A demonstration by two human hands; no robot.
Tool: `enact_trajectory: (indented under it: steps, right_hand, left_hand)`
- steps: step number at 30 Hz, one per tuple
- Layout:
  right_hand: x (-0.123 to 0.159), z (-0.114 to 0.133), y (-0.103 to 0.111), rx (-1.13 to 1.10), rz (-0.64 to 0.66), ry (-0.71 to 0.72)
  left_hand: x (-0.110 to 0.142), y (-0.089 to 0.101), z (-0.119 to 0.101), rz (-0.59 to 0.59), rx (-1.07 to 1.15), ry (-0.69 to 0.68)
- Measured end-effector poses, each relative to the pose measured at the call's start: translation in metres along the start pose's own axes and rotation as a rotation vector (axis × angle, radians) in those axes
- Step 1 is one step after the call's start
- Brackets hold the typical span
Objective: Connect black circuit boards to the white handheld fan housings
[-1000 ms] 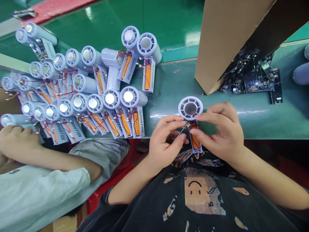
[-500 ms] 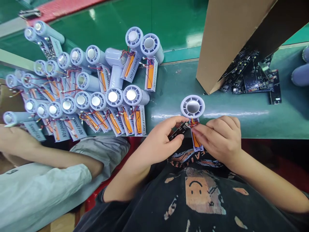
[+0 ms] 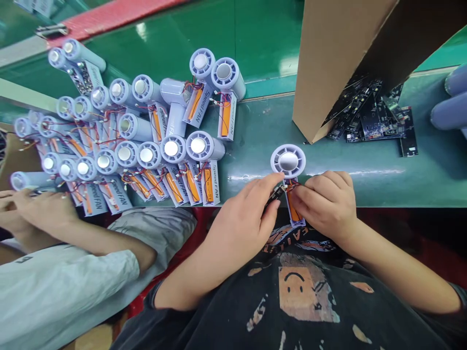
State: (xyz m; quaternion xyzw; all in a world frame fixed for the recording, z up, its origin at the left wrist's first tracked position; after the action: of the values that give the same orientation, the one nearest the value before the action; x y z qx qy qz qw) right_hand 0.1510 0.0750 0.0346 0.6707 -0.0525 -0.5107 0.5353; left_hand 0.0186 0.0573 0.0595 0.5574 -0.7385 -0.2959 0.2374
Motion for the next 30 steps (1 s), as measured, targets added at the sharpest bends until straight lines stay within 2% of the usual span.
enact_trajectory:
  steps: [9, 11, 14, 17, 21, 23, 25, 28, 30]
  right_hand:
    - [-0.014, 0.005, -0.002, 0.100, 0.172, 0.239]
    - [-0.017, 0.004, -0.002, 0.107, 0.221, 0.235]
    - [-0.019, 0.007, -0.001, 0.119, 0.269, 0.235]
    - [-0.020, 0.010, 0.000, 0.151, 0.287, 0.278]
    - [-0.018, 0.010, 0.002, 0.161, 0.252, 0.356]
    - [-0.016, 0.008, 0.003, 0.142, 0.236, 0.381]
    - [-0.015, 0.006, 0.003, 0.113, 0.224, 0.395]
    - [-0.012, 0.005, 0.007, 0.047, 0.119, 0.397]
    - [-0.010, 0.003, 0.006, -0.043, 0.079, 0.367]
  left_hand:
    - [-0.002, 0.004, 0.002, -0.082, -0.041, -0.043]
    - [-0.002, 0.006, 0.000, -0.048, -0.017, -0.027]
    - [-0.006, 0.009, 0.001, 0.080, 0.046, 0.047]
    - [-0.013, 0.007, 0.014, 0.204, 0.253, 0.157]
    - [-0.019, 0.004, 0.035, 0.190, 0.479, 0.252]
    - [-0.019, 0.006, 0.035, 0.159, 0.443, 0.218]
    - [-0.019, 0.010, 0.026, 0.157, 0.304, 0.143]
    - [-0.021, 0.017, 0.014, 0.166, 0.091, 0.058]
    - [-0.023, 0.019, 0.011, 0.170, 0.052, 0.045]
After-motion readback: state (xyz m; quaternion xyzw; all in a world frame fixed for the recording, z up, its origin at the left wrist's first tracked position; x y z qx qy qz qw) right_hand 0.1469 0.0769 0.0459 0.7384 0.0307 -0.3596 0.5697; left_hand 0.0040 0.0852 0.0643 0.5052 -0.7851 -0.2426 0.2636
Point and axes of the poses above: each hand's wrist, its own x-axis away from the middle knuckle, its own y-axis out of the back of the hand, z = x × y, the point moved 7 cm from there along -x, towards the middle knuckle, and after that the axes turned 12 degrees about x, right-handed, at the moved point
